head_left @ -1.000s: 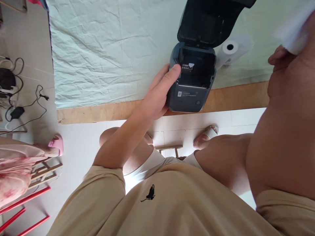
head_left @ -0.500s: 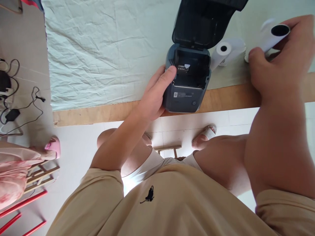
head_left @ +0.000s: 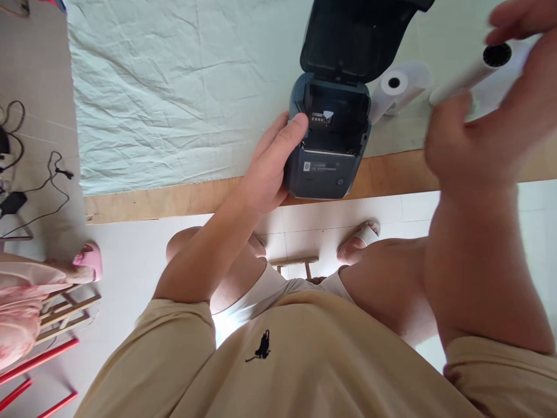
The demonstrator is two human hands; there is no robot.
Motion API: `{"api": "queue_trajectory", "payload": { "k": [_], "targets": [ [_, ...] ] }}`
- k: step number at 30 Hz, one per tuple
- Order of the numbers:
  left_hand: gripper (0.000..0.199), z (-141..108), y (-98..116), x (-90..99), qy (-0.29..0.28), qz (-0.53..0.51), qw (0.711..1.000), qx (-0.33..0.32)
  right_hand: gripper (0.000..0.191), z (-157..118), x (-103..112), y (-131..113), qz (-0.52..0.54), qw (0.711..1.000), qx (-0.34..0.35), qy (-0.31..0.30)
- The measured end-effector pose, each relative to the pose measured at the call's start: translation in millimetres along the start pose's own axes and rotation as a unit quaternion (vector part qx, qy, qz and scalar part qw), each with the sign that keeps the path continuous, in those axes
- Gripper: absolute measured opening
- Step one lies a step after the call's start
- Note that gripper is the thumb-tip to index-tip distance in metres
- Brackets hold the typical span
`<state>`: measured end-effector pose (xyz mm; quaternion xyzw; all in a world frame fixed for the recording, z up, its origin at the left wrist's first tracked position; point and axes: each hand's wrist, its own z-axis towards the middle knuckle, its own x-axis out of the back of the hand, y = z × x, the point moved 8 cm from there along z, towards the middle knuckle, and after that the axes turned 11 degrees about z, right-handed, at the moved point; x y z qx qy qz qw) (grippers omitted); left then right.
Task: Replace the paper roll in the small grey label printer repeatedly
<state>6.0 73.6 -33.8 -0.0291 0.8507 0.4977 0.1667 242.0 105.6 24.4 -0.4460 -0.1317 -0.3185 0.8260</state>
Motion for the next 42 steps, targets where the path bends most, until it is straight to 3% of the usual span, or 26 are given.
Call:
{"api": "queue_trajectory", "payload": {
  "k": [1,3,4,7,9,11,17,22,26,32,38,42],
  "targets": [
    [0.040,0.4,0.4,0.9,-0.011,-0.003,1.000,0.001,0.071,-5.1,-9.3,-22.3,-0.027,0.994,0.099,-0.020],
    [0.039,0.7,2.3,4.0,-0.010,-0.007,1.000,-0.008,0.067,-14.6,-28.3,-43.9,-0.070,0.979,0.182,-0.052],
    [0.039,0.6,2.4,4.4,-0.008,-0.006,1.000,-0.009,0.065,-15.5,-35.9,-44.7,-0.076,0.980,0.170,-0.065],
    [0.040,-0.5,0.3,0.6,-0.003,0.002,1.000,-0.007,0.067,-10.3,-53.5,-27.2,-0.091,0.988,0.044,-0.120],
    [0.042,-1.5,0.2,-0.1,0.026,0.009,0.999,-0.017,0.065,-6.3,-56.4,-14.6,-0.095,0.987,-0.026,-0.130],
    [0.046,-2.8,1.4,2.1,0.062,0.013,0.998,-0.030,0.061,-3.3,-56.2,-8.2,-0.091,0.987,-0.053,-0.121],
    [0.038,-1.7,2.7,-2.7,0.004,0.019,1.000,-0.023,0.047,-5.3,-49.7,-6.5,-0.065,0.995,-0.037,-0.065],
    [0.043,-2.2,2.7,-2.8,0.062,0.006,0.997,-0.048,0.052,-9.2,-47.2,-16.1,-0.044,0.997,0.018,-0.063],
    [0.047,-3.2,3.5,-1.9,0.078,0.009,0.996,-0.051,0.055,-9.8,-52.6,-11.8,-0.024,0.995,-0.013,-0.094],
    [0.038,0.8,0.4,0.5,-0.017,0.000,1.000,-0.004,0.055,-7.6,-54.2,0.9,-0.009,0.995,-0.049,-0.088],
    [0.045,-0.9,4.1,2.1,0.043,0.005,0.998,-0.045,0.053,-9.3,-52.9,-3.1,-0.001,0.994,-0.026,-0.108],
    [0.042,-2.0,2.1,-3.5,0.020,0.002,0.999,-0.032,0.070,-10.2,-53.0,8.7,0.065,0.993,-0.063,-0.080]
  ]
}}
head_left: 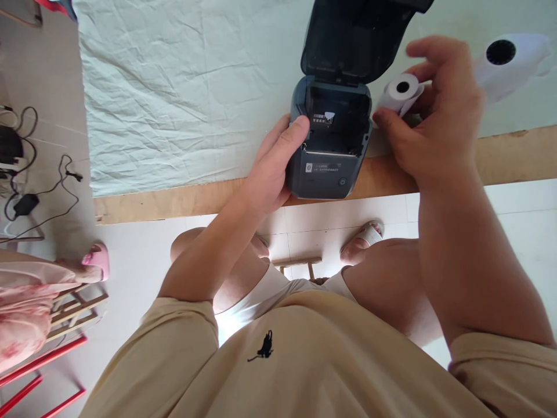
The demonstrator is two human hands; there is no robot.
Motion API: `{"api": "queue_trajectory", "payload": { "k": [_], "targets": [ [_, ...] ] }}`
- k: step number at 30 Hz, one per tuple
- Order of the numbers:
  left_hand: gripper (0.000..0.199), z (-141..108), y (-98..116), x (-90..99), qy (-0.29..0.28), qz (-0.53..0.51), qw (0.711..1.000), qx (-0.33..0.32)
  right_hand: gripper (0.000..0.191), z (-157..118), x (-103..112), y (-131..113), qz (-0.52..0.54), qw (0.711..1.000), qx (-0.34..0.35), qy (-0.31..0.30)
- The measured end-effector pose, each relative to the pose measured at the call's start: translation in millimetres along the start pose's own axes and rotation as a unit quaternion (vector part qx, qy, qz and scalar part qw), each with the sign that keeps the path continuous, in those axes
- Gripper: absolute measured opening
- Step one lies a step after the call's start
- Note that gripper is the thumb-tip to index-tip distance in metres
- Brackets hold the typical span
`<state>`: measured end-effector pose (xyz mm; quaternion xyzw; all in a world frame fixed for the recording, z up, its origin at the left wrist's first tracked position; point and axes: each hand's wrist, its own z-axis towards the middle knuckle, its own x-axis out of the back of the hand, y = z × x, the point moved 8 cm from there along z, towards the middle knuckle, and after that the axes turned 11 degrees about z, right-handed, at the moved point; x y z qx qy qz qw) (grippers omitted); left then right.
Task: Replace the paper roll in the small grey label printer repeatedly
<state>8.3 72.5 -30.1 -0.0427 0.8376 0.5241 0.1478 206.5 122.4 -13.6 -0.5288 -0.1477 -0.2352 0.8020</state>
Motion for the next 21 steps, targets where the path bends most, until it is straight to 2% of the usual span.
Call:
{"api": "queue_trajectory", "payload": {
  "k": [3,4,7,8,9,10,12,14,17,21],
  "targets": [
    [0.043,-1.2,0.4,-0.6,0.001,0.004,1.000,0.004,0.061,1.0,9.2,0.1,0.089,0.993,0.048,0.059],
    [0.043,-1.4,0.6,-0.5,0.004,0.007,1.000,0.004,0.057,0.2,14.4,-4.4,0.109,0.988,0.075,0.083],
    [0.044,-1.2,5.8,7.1,0.050,0.007,0.998,-0.029,0.062,-6.0,24.6,-29.5,0.135,0.974,0.133,0.120],
    [0.042,-0.1,2.7,2.4,0.017,0.013,1.000,-0.012,0.061,-8.5,23.4,-42.0,0.136,0.974,0.147,0.110],
    [0.041,0.5,2.2,1.4,0.006,0.014,1.000,-0.014,0.056,-11.0,19.8,-55.4,0.128,0.975,0.157,0.091],
    [0.040,1.0,1.0,-0.6,-0.008,0.016,1.000,-0.011,0.050,-13.0,11.9,-68.9,0.111,0.979,0.162,0.053],
    [0.041,0.6,2.9,2.0,0.013,0.010,0.999,-0.033,0.032,-16.0,-4.6,-90.1,0.074,0.985,0.157,-0.012],
    [0.042,-1.8,4.6,4.3,0.044,0.008,0.998,-0.047,0.021,-15.8,-17.3,-100.0,0.020,0.990,0.131,-0.042],
    [0.035,-6.0,7.4,2.6,0.058,0.012,0.997,-0.054,0.025,-12.1,-25.8,-100.6,-0.034,0.993,0.103,-0.038],
    [0.021,-7.5,8.2,1.1,0.044,0.001,0.998,-0.036,0.024,-11.6,-24.5,-102.9,0.015,0.987,0.163,-0.002]
  ]
}}
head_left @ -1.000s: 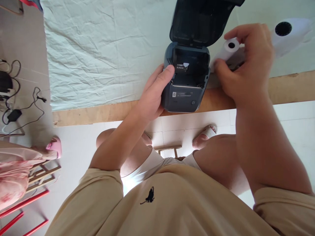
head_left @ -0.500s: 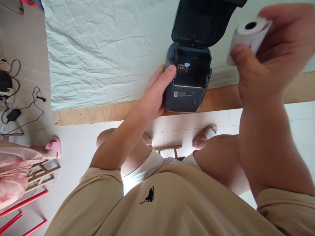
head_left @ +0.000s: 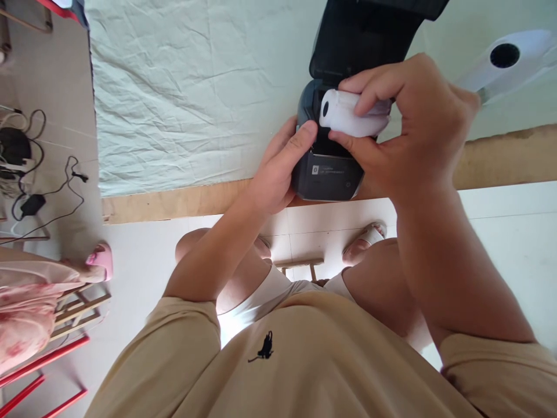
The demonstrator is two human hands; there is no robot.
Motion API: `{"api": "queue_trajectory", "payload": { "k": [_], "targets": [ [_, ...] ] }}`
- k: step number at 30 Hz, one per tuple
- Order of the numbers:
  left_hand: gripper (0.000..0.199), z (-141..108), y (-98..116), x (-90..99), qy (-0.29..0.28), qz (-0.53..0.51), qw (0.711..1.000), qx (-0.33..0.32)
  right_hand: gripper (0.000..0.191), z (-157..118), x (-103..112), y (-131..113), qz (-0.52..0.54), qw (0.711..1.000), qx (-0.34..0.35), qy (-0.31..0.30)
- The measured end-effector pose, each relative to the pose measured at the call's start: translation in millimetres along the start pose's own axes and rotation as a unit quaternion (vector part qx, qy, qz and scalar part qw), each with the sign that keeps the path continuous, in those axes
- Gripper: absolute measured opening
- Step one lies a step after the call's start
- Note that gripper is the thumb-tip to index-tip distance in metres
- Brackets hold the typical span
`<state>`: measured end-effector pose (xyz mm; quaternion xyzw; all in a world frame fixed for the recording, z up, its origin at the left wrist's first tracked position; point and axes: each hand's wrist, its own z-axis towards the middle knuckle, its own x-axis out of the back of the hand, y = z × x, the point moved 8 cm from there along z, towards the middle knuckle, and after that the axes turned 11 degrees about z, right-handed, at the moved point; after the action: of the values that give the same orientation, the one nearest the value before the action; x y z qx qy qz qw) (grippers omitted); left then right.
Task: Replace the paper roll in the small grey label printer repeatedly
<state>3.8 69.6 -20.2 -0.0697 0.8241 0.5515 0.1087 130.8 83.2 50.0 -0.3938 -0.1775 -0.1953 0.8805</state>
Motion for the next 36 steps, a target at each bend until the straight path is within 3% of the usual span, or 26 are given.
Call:
{"api": "queue_trajectory", "payload": {
  "k": [6,11,16,22,25,30,32,36],
  "targets": [
    [0.019,1.1,-3.3,0.5,-0.002,-0.027,0.999,0.020,0.013,0.9,-3.0,6.5,0.006,0.999,-0.002,-0.039],
    [0.018,1.6,-2.8,-1.0,-0.001,-0.013,1.000,0.007,0.020,-3.4,5.7,-4.4,0.033,0.996,0.083,-0.010],
    [0.027,2.7,-1.1,1.6,0.000,-0.015,1.000,-0.009,0.020,-13.8,2.4,-19.4,0.031,0.990,0.124,-0.059],
    [0.019,10.0,-4.0,3.2,-0.114,-0.022,0.993,0.000,0.021,-24.7,-4.0,-32.5,0.008,0.981,0.181,-0.069],
    [0.013,9.6,-0.9,5.7,-0.110,-0.021,0.994,-0.020,0.020,-26.1,-3.8,-31.4,0.010,0.981,0.180,-0.067],
    [0.012,5.3,1.4,6.6,-0.050,0.017,0.998,-0.045,0.011,-23.0,-1.1,-23.0,0.103,0.980,0.132,-0.110],
    [0.015,4.4,1.0,4.7,-0.050,0.033,0.997,-0.057,0.006,-20.3,5.6,-18.0,0.144,0.980,0.118,-0.072],
    [0.030,6.5,-1.3,8.9,-0.042,0.055,0.994,-0.089,0.006,-18.7,28.8,2.0,0.156,0.980,0.060,0.105]
  ]
}}
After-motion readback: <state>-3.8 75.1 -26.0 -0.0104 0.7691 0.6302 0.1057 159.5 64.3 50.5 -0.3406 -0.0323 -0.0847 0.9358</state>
